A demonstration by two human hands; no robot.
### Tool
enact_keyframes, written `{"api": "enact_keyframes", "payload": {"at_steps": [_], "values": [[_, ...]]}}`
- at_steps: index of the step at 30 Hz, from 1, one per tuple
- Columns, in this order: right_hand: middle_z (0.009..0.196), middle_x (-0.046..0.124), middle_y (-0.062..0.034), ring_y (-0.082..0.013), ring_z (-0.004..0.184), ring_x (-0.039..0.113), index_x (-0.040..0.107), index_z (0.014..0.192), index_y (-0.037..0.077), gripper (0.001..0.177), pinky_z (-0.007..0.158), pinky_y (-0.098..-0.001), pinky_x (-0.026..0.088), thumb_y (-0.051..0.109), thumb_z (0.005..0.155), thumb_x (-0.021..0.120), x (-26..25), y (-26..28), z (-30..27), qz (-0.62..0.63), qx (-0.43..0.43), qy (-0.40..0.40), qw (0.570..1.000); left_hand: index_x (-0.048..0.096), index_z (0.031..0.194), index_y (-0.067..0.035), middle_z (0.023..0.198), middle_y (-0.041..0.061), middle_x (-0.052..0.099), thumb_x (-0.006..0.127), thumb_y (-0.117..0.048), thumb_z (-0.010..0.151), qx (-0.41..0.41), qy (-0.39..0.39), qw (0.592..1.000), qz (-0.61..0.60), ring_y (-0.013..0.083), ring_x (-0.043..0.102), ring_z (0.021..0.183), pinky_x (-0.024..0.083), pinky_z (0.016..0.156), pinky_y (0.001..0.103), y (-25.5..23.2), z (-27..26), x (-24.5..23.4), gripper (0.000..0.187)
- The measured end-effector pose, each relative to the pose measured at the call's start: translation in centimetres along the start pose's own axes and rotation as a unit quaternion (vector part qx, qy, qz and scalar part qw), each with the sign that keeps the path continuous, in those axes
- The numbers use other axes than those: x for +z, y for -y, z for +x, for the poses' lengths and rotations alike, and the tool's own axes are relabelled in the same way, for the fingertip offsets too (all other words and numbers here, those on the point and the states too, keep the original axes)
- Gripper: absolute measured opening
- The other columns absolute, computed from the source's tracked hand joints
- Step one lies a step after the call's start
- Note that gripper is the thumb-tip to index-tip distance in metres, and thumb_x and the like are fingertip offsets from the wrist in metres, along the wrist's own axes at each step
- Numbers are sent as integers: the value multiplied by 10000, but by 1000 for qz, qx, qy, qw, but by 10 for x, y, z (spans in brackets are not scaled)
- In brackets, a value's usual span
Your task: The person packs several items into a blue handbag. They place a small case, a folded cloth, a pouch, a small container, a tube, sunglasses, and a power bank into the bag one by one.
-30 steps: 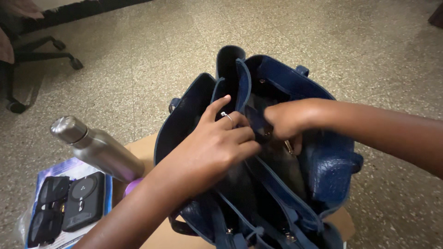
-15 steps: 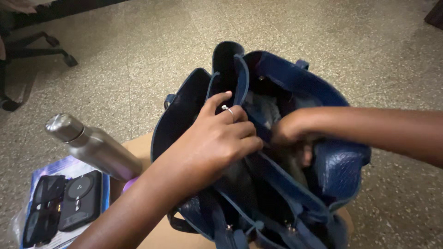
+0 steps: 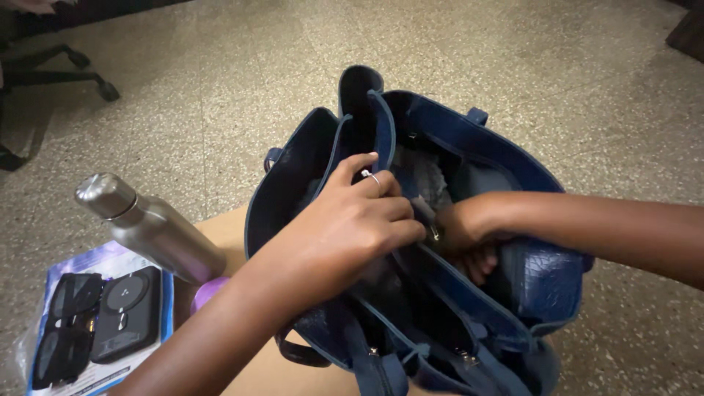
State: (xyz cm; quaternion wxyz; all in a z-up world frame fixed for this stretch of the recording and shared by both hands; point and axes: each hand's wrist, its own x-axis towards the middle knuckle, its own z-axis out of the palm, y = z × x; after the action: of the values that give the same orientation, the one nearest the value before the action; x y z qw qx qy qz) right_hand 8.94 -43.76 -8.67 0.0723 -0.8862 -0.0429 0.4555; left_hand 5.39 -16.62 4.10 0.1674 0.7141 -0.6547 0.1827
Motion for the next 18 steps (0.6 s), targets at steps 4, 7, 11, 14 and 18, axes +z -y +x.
{"api": "enact_keyframes", "payload": {"at_steps": [4, 7, 11, 14, 18], "values": [[796, 757, -118, -217, 623, 700, 791, 935, 55, 391, 584, -372, 564, 390, 985, 594, -8, 31, -23, -153, -52, -63, 985, 752, 1062, -111, 996, 34, 699, 676, 12, 714, -21, 17, 1000, 3, 273, 608, 1125, 328, 1158, 601, -3, 0, -1, 377], [732, 753, -178, -264, 569, 713, 753, 986, 26, 297, 572, -407, 604, 310, 952, 671, -28, 40, -73, 73, 81, -153, 982, 755, 1095, -115, 1113, 35, 712, 636, 57, 698, -30, -19, 999, 3, 280, 597, 1165, 334, 1148, 582, -5, -8, -3, 448], [788, 779, -149, -259, 632, 746, 724, 1161, 74, 282, 652, -402, 611, 236, 998, 560, -46, 53, -126, 72, 81, -285, 952, 751, 1106, -105, 1124, 52, 701, 676, -9, 809, -58, -18, 997, -37, 292, 597, 1185, 354, 1137, 545, -6, -19, -11, 321], [892, 792, -135, -270, 730, 764, 695, 1265, 144, 313, 753, -419, 602, 211, 1001, 542, -42, 65, -140, 17, 85, -295, 951, 752, 1116, -101, 1142, 50, 706, 681, -29, 837, -65, -23, 997, -37, 283, 604, 1189, 353, 1133, 539, -9, -22, -16, 296], [1116, 753, -92, -290, 988, 718, 731, 1223, 178, 333, 914, -448, 545, 213, 939, 560, -37, 69, -144, -46, 0, -380, 924, 762, 1098, -103, 1163, 45, 723, 691, -73, 864, -108, -44, 993, -23, 262, 606, 1207, 337, 1140, 546, -15, -31, -18, 246]]}}
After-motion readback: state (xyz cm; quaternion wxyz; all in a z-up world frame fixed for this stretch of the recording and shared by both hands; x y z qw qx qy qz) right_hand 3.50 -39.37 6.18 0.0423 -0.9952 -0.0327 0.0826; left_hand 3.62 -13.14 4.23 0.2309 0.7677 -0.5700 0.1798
